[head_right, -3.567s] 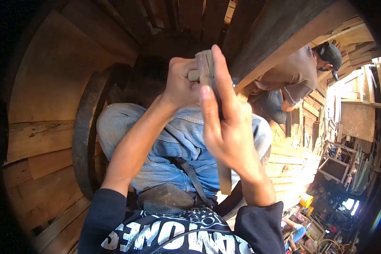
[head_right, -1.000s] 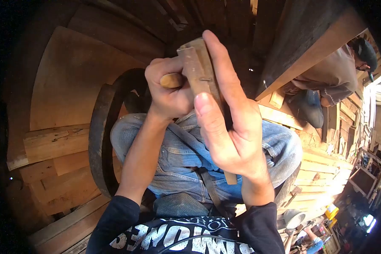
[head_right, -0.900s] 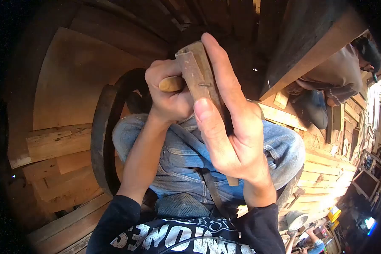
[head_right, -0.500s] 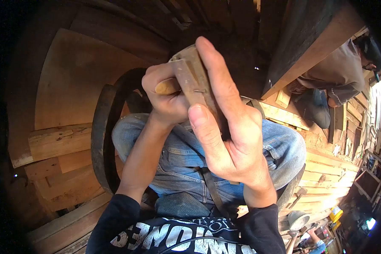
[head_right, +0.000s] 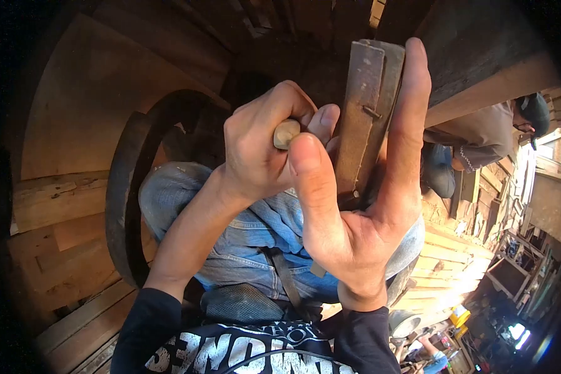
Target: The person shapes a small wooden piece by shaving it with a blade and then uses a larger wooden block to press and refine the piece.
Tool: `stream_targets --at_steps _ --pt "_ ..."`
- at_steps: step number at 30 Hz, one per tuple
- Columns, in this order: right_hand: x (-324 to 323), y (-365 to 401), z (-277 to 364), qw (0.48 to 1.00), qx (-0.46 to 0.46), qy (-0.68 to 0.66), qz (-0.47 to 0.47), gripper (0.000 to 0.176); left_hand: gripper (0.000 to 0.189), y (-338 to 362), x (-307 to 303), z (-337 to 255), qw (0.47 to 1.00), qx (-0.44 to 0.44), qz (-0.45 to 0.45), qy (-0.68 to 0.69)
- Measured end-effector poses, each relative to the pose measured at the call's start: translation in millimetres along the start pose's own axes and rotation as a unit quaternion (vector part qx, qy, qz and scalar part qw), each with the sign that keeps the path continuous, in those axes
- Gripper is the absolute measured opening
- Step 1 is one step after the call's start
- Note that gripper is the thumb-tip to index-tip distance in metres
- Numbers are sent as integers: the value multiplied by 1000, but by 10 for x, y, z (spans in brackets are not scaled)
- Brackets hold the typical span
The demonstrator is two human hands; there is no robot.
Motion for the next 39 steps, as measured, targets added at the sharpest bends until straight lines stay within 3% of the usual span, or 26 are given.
stream_targets --at_steps 12,20,23,39 --pt "16 8 6 1000 18 -15 5 66 25 -4 -27 -8 1000 3 10 -15" --pt "-26 19 -32 999 27 13 42 69 22 12 -31 -17 997 -29 65 -33" --pt "-28 29 -42 999 25 8 38 69 24 -7 -19 -7 1000 -6 29 -8" --pt "-26 22 -9 997 28 62 45 67 24 -1 -35 -1 999 -19 41 -9"
Point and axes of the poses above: each hand's wrist, its own y-axis away from the middle knuckle, its own x-axis out of the palm, z = x × y, the point moved 4 cm from there along -y, towards the middle knuckle, and after that the axes turned 13 degrees about -x, right-handed, at the moved point
